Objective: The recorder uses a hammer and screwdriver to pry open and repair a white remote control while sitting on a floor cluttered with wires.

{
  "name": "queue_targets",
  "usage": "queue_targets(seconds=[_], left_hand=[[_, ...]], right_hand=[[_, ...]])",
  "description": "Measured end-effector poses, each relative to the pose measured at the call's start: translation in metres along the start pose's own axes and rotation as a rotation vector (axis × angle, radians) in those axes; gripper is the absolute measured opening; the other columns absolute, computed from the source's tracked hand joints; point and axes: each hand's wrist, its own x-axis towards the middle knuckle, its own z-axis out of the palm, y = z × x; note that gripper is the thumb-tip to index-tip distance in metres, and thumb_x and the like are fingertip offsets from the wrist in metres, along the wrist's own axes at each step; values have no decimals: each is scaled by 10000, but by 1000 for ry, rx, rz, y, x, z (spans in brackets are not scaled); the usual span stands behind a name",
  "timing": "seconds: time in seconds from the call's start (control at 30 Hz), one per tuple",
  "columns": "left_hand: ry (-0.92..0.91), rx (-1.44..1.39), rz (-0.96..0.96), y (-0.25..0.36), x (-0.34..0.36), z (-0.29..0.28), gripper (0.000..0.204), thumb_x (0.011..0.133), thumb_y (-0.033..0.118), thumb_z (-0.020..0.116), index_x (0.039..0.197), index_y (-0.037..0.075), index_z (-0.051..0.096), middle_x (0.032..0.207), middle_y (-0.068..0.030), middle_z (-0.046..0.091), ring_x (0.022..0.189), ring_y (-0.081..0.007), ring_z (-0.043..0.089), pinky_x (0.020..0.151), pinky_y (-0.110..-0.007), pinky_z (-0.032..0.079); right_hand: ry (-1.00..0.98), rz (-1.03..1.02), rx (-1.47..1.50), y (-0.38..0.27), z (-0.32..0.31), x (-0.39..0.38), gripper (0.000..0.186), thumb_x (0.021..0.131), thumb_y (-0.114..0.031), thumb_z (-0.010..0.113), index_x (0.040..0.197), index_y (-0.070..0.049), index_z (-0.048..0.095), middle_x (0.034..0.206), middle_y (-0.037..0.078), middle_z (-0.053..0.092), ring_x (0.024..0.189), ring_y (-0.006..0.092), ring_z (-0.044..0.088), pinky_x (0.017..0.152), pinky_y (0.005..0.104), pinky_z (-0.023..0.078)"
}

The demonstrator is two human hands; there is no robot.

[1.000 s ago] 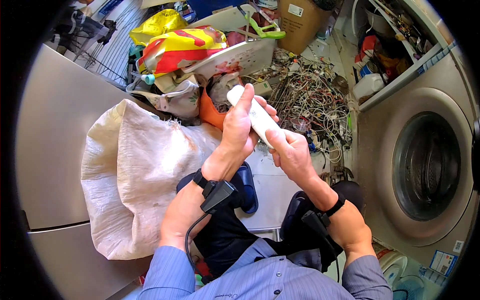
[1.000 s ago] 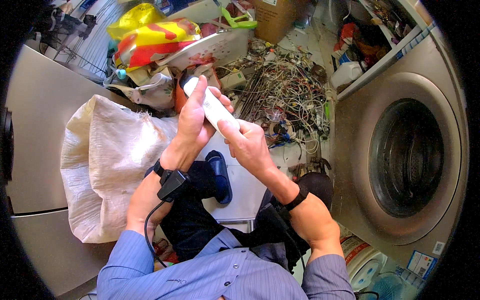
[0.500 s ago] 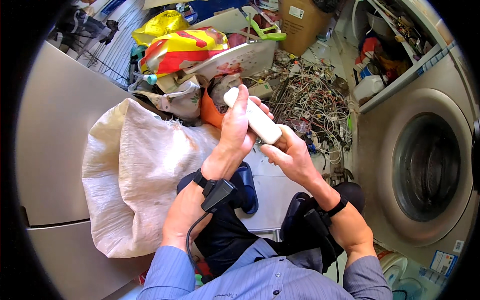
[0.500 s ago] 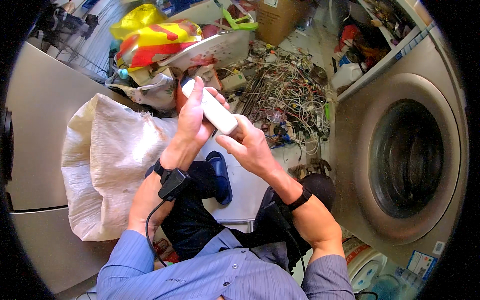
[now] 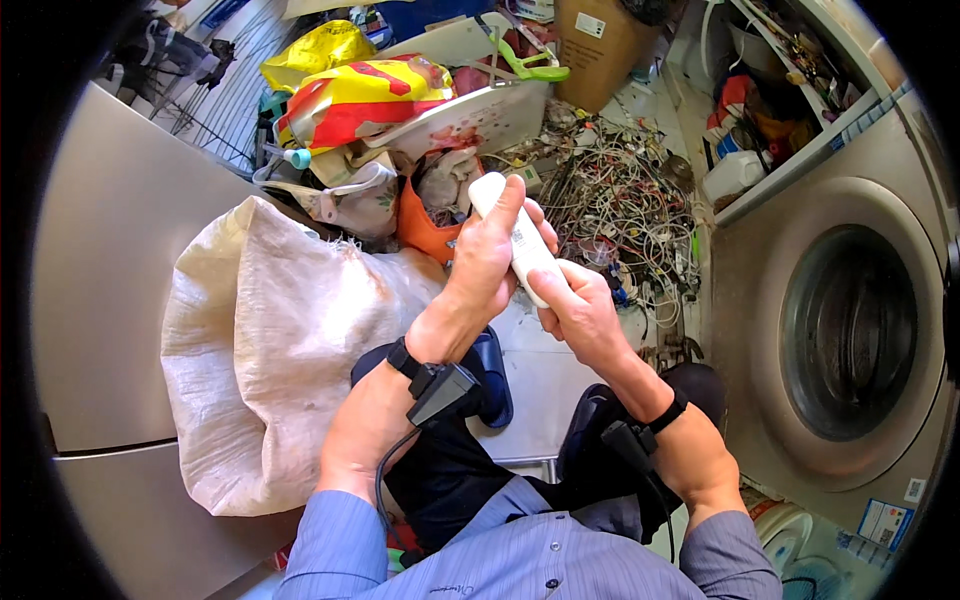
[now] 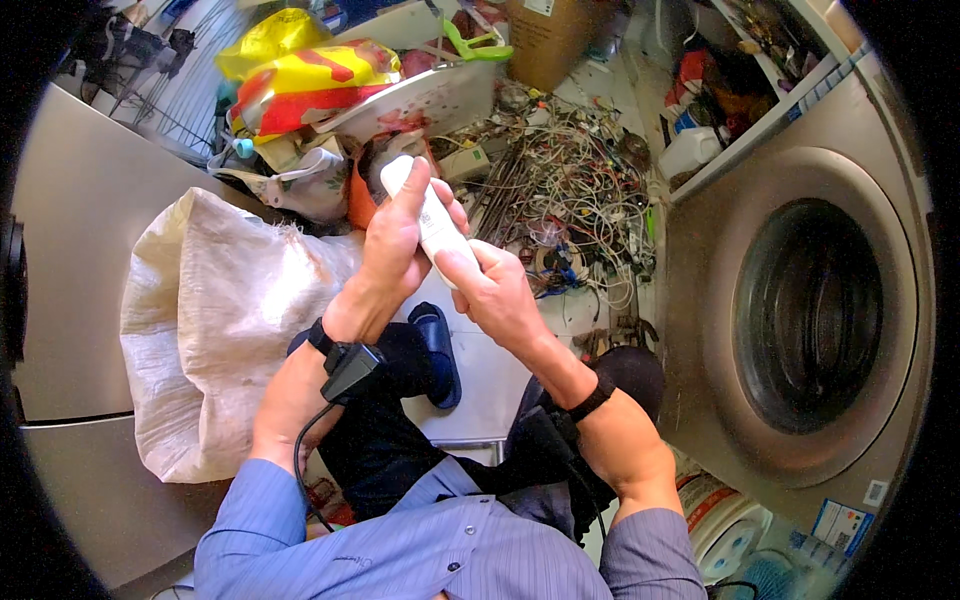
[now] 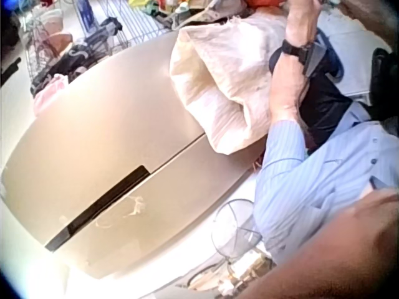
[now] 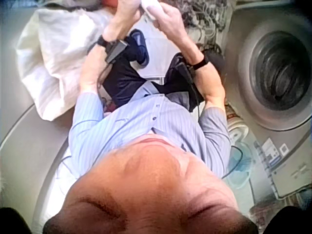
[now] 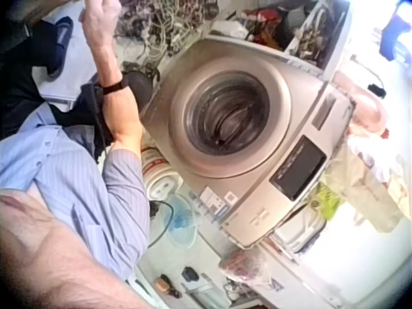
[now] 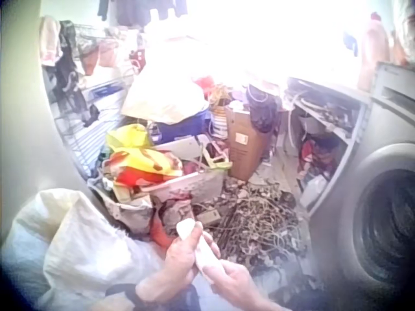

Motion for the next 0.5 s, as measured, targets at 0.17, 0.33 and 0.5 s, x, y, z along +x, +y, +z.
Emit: queue_targets(seconds=[0.17, 0.33, 0.5], left_hand=[[-3, -198, -69, 14, 10, -12, 459, 1016, 551, 613, 956, 97, 595, 770, -104, 668, 704, -234, 680, 672, -378, 580], [-13, -283, -14, 3, 5, -8, 428, 1019, 509, 633, 970, 87, 582, 799, -106, 672, 721, -239, 682, 688, -386, 587], [78, -156, 102, -7, 1, -5, 392, 1035, 469, 632, 976, 84, 582, 816, -100, 677, 749, -213, 677, 703, -351, 575]], right_hand=[[-172, -262, 3, 8, -6, -5, 266, 1098, -197, 512, 972, 9, 623, 789, 67, 667, 627, 118, 603, 577, 262, 490], [-50, -242, 92, 6, -2, -5, 264, 1088, -206, 555, 938, -1, 622, 787, 42, 674, 623, 92, 598, 567, 251, 491], [19, -157, -48, 7, -8, 14, 315, 1019, -294, 686, 1024, 17, 640, 826, 88, 698, 636, 160, 644, 571, 301, 515]])
